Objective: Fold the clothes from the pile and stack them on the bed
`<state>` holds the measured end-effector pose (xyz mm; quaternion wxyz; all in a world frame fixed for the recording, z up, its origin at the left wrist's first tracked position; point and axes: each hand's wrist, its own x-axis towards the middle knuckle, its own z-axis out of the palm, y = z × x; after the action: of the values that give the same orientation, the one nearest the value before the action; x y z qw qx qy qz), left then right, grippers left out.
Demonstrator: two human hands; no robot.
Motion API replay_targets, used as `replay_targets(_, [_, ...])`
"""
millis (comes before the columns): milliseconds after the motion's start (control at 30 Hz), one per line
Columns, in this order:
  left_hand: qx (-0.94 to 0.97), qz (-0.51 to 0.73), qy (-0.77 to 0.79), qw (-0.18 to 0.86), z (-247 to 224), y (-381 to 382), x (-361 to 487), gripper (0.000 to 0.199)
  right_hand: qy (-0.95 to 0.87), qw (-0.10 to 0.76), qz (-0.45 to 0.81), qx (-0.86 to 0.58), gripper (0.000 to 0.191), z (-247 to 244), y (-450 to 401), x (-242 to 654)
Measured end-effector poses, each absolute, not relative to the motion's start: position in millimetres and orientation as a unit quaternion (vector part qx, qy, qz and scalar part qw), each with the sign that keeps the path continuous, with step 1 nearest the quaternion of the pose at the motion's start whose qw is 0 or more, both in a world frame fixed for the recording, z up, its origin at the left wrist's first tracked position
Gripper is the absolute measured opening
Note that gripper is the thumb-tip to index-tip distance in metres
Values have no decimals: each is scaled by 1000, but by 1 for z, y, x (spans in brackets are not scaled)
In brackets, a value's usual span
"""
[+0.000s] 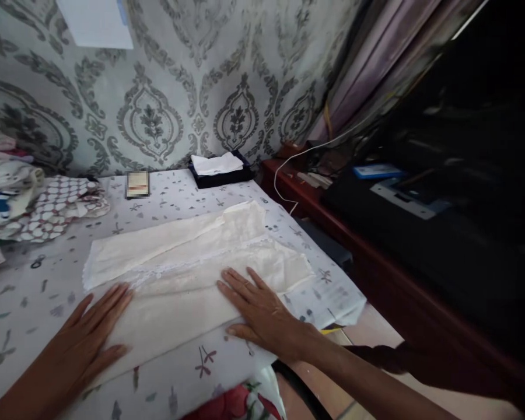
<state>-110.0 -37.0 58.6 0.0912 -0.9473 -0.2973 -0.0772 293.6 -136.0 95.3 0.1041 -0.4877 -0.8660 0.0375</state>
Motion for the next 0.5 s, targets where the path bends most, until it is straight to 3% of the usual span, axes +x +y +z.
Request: replay_targets(500, [-943,-92,-293,130,43,-29,-120,84,-812,122,4,-571,70,78,-156,354])
